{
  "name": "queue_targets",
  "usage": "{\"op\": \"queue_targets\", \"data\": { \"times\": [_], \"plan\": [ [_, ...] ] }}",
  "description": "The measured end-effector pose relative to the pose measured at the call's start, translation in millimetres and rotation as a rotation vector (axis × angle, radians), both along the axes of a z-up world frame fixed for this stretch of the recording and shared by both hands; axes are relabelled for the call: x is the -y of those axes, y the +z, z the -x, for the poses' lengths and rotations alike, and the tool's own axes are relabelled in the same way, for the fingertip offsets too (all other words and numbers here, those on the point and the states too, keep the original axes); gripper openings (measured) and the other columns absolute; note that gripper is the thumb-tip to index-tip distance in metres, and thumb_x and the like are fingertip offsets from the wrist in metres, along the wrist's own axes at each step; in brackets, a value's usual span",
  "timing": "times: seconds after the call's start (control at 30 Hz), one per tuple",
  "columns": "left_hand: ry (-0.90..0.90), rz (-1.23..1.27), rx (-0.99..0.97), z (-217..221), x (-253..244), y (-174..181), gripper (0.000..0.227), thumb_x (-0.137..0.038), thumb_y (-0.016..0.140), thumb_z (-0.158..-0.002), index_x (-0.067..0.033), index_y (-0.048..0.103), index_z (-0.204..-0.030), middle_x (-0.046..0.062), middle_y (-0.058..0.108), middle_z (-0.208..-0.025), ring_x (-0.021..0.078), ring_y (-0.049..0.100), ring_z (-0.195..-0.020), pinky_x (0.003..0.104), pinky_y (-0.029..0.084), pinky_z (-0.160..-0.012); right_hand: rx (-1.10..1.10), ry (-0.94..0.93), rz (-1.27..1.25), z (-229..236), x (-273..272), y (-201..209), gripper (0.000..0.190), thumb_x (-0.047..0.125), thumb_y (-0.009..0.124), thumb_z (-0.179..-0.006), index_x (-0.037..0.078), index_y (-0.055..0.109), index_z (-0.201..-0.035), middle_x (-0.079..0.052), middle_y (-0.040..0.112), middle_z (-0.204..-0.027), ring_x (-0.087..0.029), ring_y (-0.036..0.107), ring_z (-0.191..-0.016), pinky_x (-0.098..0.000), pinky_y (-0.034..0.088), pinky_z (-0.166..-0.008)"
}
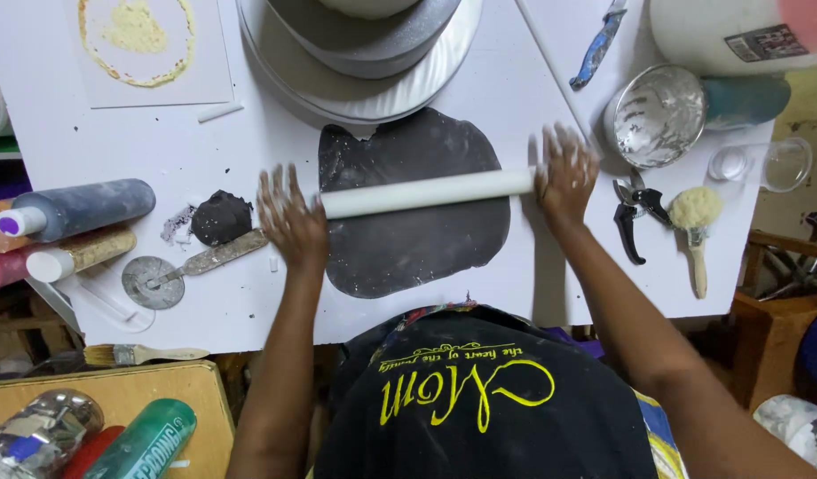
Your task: The person kneads a dark lump of clay on a white table, then uses a white rolling pin to flatten it into a large, thin sheet. They periodically dust the surface and the clay with white powder to prevent sticking while rolling.
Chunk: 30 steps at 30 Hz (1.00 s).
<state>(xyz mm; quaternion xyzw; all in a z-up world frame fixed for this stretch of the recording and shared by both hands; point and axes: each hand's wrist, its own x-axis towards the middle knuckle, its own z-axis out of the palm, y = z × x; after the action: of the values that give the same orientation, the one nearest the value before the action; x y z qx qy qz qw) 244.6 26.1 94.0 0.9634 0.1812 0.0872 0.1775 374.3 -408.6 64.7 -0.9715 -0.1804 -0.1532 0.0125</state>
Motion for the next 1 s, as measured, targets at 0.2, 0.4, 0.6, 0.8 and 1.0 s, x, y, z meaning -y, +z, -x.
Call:
{"op": "queue_targets", "data": {
  "times": [0.2, 0.4, 0.6, 0.8, 1.0],
  "plan": [
    [-0.109, 0.070, 0.143, -130, -48, 16, 0.031, 0.011, 0.050, -0.089, 0.0034, 0.060, -0.118, 0.024, 0.064, -0.118, 0.0447, 0.055, -0.118, 0.055, 0.045, -0.103, -0.249, 0.038, -0.344, -127, -50, 46, 0.036, 0.026, 0.038, -0.116, 0.007, 0.046, -0.146, -0.018, 0.054, -0.134, -0.036, 0.061, -0.105, -0.0501, 0.058, -0.072],
    [-0.082, -0.147, 0.129, -84, -28, 11, 0.031, -0.018, 0.050, -0.104, -0.0111, 0.057, -0.134, 0.011, 0.062, -0.135, 0.0313, 0.054, -0.129, 0.048, 0.046, -0.103, -0.315, -0.039, -0.300, -81, -54, 61, 0.047, 0.034, 0.033, -0.113, 0.012, 0.041, -0.154, -0.009, 0.043, -0.160, -0.029, 0.034, -0.149, -0.0526, 0.022, -0.124],
    [-0.248, -0.108, 0.090, 91, -4, -22, 0.073, -0.030, 0.079, -0.098, -0.0098, 0.035, -0.152, 0.019, 0.046, -0.153, 0.0382, 0.045, -0.143, 0.058, 0.038, -0.122, -0.271, -0.035, -0.284, 68, -13, 22, 0.055, 0.047, 0.029, -0.113, 0.021, 0.043, -0.160, -0.017, 0.028, -0.169, -0.043, 0.023, -0.157, -0.0682, 0.010, -0.124],
    [0.045, -0.106, -0.009, 37, -18, -39, 0.038, -0.041, 0.039, -0.106, -0.0076, 0.056, -0.113, 0.021, 0.057, -0.131, 0.0399, 0.051, -0.126, 0.064, 0.034, -0.111, -0.200, 0.046, -0.190, -23, -49, 36, 0.048, 0.031, 0.033, -0.114, 0.016, 0.050, -0.156, -0.012, 0.049, -0.158, -0.037, 0.045, -0.144, -0.0582, 0.032, -0.112],
    [-0.138, -0.159, 0.255, -108, -84, -19, 0.028, -0.021, 0.049, -0.112, -0.0040, 0.071, -0.114, 0.014, 0.077, -0.107, 0.0378, 0.069, -0.108, 0.054, 0.051, -0.096, -0.058, 0.091, -0.340, -173, -77, -13, 0.037, 0.019, 0.046, -0.116, -0.008, 0.055, -0.139, -0.033, 0.059, -0.139, -0.053, 0.052, -0.126, -0.0561, 0.033, -0.113]
  ]
}}
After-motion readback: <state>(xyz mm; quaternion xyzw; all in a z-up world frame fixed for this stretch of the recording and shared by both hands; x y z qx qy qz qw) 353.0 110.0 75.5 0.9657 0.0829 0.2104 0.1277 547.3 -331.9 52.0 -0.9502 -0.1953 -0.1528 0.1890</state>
